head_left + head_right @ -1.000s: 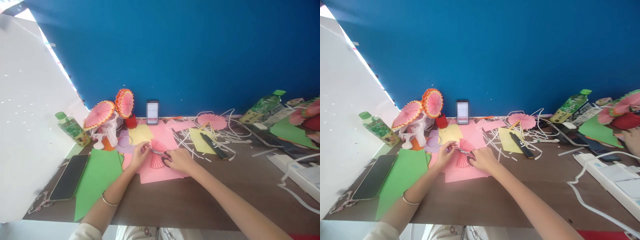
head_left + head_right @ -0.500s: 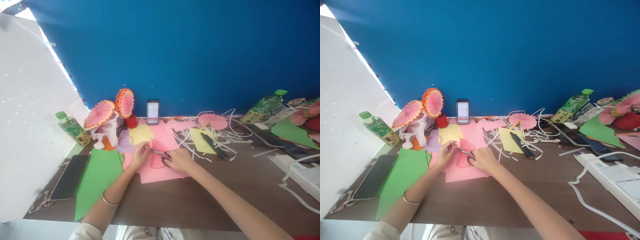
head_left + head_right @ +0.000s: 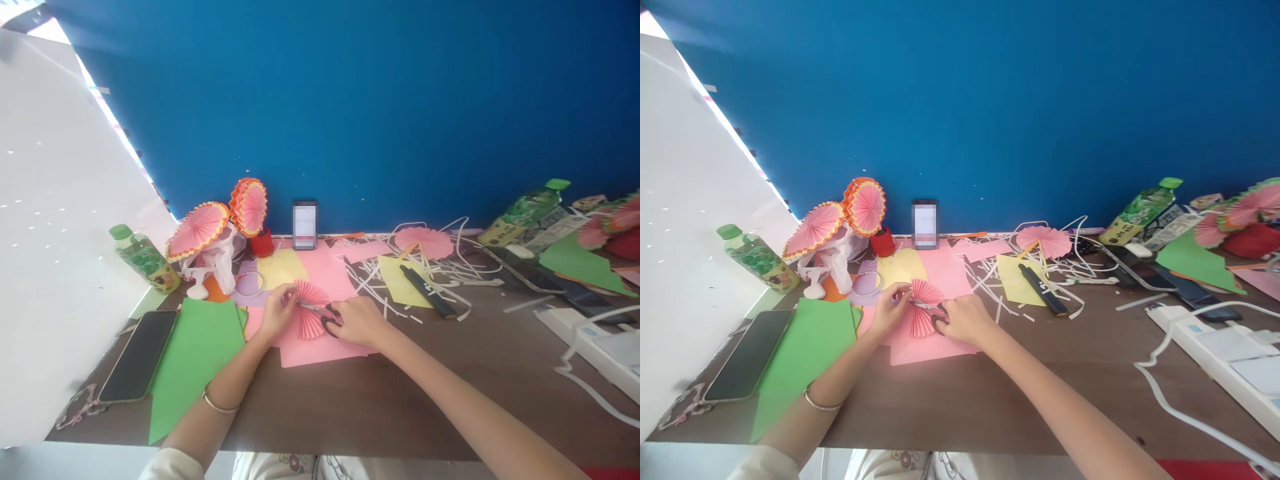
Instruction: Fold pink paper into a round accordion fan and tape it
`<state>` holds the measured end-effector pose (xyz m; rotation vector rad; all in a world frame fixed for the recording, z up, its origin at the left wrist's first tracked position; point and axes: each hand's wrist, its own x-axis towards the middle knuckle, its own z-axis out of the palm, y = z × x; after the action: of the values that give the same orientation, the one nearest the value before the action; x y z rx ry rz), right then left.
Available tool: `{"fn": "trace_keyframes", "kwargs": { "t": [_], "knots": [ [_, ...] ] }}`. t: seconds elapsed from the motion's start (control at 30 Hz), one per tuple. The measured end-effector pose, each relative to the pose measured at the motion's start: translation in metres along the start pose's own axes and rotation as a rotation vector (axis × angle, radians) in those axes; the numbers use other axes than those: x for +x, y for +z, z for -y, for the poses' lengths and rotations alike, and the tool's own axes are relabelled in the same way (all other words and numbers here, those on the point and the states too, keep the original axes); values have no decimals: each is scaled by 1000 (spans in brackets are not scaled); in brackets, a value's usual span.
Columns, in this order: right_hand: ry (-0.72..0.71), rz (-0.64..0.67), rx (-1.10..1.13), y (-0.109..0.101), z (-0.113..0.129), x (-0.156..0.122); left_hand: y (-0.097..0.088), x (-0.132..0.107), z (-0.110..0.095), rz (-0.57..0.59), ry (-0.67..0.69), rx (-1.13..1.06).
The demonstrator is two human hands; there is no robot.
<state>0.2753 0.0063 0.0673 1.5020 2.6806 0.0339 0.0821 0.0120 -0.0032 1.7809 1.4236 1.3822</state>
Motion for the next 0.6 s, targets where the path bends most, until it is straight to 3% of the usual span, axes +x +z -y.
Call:
{"fn": "trace_keyframes", "kwargs": {
  "t": [0.6],
  "knots": [
    [-14, 17, 5, -3, 7, 7, 0, 0, -4, -9, -33, -75]
  ]
}}
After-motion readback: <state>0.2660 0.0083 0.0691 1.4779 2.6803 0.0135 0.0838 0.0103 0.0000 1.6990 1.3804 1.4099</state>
